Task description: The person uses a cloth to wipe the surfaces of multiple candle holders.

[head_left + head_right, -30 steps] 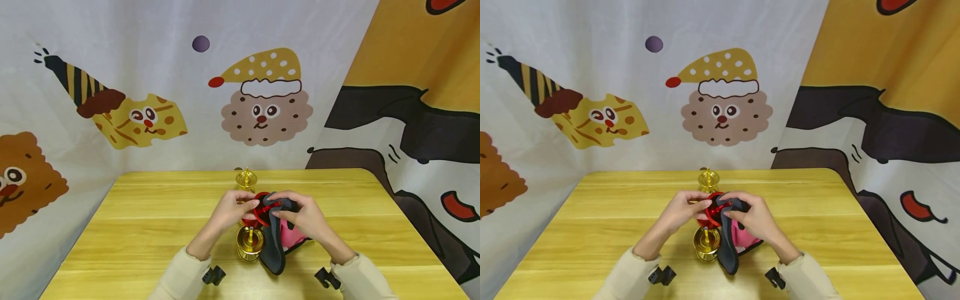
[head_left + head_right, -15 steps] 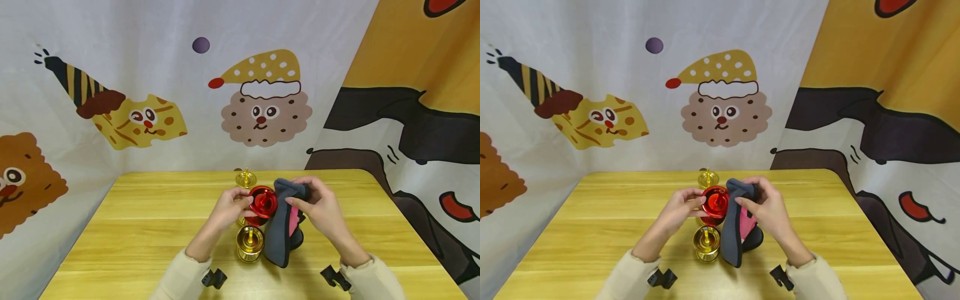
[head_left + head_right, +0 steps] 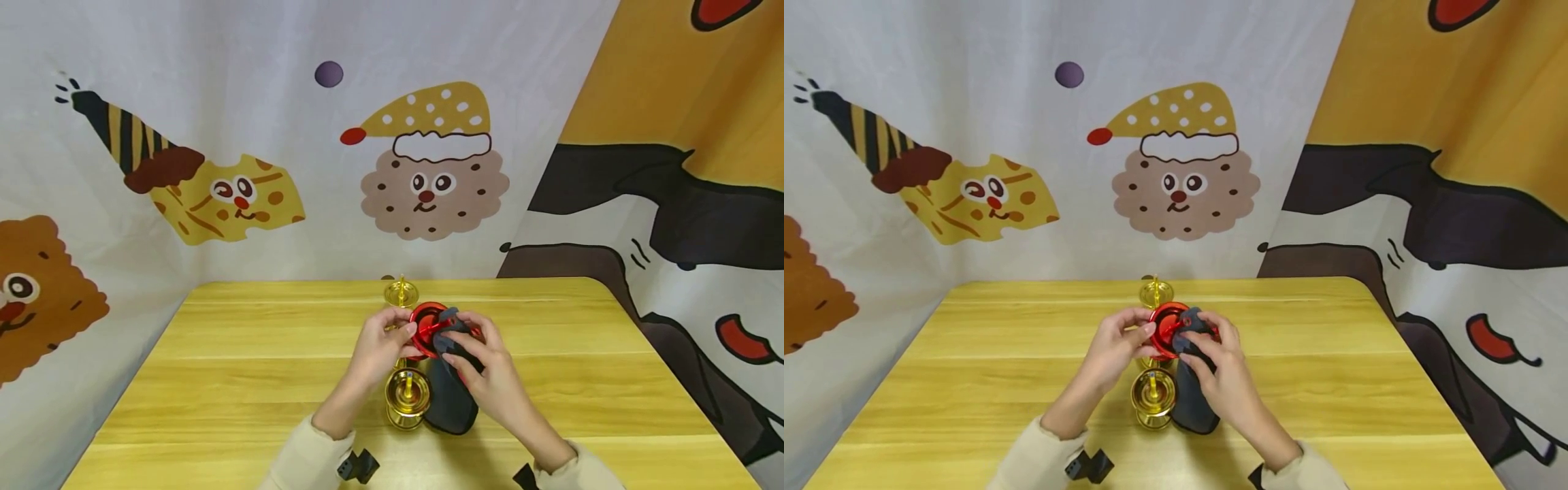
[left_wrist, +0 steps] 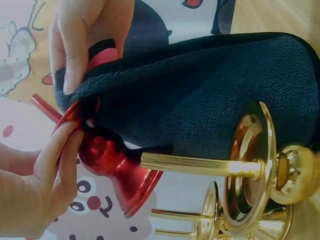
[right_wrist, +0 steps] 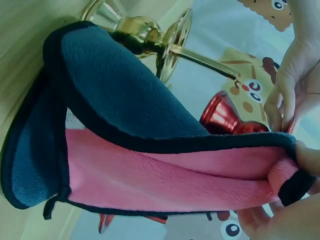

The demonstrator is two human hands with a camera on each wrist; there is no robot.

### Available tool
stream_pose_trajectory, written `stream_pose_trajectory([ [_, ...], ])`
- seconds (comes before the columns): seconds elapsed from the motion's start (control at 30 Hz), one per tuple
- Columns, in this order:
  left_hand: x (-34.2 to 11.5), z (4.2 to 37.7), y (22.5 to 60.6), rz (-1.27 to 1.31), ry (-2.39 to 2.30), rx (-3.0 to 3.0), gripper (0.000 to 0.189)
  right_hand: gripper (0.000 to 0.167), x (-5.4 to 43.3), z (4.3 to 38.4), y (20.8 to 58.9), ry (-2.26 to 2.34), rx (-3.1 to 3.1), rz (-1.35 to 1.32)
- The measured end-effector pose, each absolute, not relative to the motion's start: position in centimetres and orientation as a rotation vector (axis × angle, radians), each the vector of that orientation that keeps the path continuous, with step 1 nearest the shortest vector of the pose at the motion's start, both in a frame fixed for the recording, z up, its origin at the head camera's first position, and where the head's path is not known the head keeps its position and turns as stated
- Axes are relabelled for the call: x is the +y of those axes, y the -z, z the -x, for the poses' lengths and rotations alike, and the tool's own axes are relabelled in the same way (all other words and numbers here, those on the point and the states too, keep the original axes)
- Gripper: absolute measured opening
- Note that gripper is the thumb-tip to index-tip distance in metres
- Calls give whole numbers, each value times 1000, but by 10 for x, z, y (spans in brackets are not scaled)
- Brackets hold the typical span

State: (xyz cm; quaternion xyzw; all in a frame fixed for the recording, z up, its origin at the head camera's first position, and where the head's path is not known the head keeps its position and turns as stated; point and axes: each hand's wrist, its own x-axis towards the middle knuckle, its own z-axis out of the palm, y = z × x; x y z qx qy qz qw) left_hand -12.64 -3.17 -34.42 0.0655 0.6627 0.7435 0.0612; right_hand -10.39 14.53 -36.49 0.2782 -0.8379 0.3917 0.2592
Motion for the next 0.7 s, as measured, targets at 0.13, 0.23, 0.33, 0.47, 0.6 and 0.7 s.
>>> stream_pose_trajectory([
  [0.13, -31, 126, 345, -248, -2224, 2004, 20, 35, 147, 107, 360, -1004, -2276, -761],
  [0.23, -31, 126, 345, -300, -2178, 2009, 20, 31, 150, 112, 353, -953, -2305, -792],
  [0.33, -32, 127, 344, -364, -2120, 2015, 22, 33, 154, 119, 345, -889, -2323, -889],
  [0.47, -34, 129, 343, -416, -2045, 2042, 23, 39, 160, 127, 339, -842, -2328, -1026],
  [0.6, -33, 130, 342, -386, -2046, 2094, 21, 37, 161, 126, 341, -861, -2339, -987],
  [0.7, -31, 130, 343, -310, -2106, 2109, 19, 33, 157, 120, 347, -911, -2349, -860],
])
